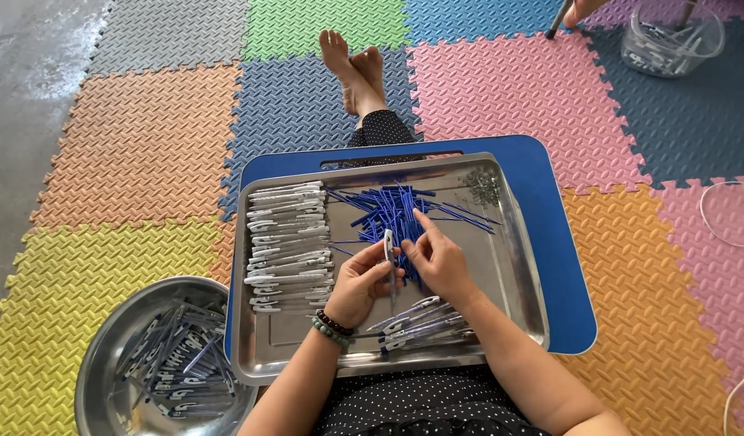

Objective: Assembling pens by inserting ink refills into pen bodies on a metal tray.

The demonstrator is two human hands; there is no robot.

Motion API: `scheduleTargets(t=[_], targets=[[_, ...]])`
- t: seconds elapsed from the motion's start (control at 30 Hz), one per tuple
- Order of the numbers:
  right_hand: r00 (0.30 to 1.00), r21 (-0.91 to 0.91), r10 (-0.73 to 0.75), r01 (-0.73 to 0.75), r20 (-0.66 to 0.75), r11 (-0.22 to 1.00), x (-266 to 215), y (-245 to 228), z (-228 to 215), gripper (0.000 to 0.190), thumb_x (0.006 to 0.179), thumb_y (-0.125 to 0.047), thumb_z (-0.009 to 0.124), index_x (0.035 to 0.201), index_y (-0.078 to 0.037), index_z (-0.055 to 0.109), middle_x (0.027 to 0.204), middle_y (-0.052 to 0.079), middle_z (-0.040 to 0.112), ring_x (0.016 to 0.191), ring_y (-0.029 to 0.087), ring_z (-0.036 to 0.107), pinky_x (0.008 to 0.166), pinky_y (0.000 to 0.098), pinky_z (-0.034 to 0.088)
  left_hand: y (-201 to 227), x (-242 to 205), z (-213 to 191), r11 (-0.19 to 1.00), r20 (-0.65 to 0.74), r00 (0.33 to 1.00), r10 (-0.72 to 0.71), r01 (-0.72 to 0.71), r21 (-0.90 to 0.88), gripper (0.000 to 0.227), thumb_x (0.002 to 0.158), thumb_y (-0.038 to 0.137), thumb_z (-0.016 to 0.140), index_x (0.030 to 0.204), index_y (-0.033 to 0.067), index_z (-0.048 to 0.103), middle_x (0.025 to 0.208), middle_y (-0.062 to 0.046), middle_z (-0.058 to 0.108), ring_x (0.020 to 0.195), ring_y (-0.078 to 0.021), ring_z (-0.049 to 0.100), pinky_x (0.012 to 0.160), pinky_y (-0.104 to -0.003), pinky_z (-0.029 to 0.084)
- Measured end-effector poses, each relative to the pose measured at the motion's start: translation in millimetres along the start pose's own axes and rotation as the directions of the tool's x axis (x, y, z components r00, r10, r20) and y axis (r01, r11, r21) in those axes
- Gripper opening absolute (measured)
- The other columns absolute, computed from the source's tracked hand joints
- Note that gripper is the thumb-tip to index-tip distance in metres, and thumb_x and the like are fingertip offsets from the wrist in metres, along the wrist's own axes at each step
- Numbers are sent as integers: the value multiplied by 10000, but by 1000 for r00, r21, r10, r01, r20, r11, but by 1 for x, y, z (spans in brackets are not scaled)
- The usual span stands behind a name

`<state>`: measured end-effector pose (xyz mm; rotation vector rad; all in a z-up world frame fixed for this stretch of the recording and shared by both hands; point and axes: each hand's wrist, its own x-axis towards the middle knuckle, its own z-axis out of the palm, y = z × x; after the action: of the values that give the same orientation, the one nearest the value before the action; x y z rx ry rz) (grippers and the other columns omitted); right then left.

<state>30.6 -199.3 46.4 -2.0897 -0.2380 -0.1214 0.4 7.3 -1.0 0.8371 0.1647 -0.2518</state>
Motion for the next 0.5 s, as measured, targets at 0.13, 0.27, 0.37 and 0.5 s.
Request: scheduleTargets(t=[0.13,0.27,0.37,0.5], targets=[[993,346,119,-113,2,932,5,-3,-1,312,1133,-411,687,1226,-181,876,731,20,704,711,107,617,644,282,551,-3,-5,6,997,50,997,-50,47,61,530,1002,-93,753,1521,-20,676,1358,-295,780,984,-479,840,768,-615,726],[915,681,308,-401,261,613,7,-4,-6,258,1086,-226,824,935,-30,750,657,30,534,576,100,468,491,206,427,-6,-8,4,989,94,990,-103,92,114,533,972,-122,775,1494,-52,693,1313,-291,798,944,-455,847,732,-585,732],[901,727,335,-424,277,540,9,-10,-10,231,1093,-188,802,932,-30,750,665,30,550,581,103,487,492,211,428,-8,-6,-3,984,126,983,-132,114,140,540,970,-117,783,1498,-63,686,1298,-286,798,926,-441,849,722,-570,735],[898,819,431,-311,87,483,26,22,-8,173,1144,-176,695,1118,-43,802,830,79,679,647,154,607,507,247,511,-4,-12,2,967,178,960,-218,187,173,531,949,-120,794,1470,-77,702,1208,-271,816,872,-404,851,696,-533,740]])
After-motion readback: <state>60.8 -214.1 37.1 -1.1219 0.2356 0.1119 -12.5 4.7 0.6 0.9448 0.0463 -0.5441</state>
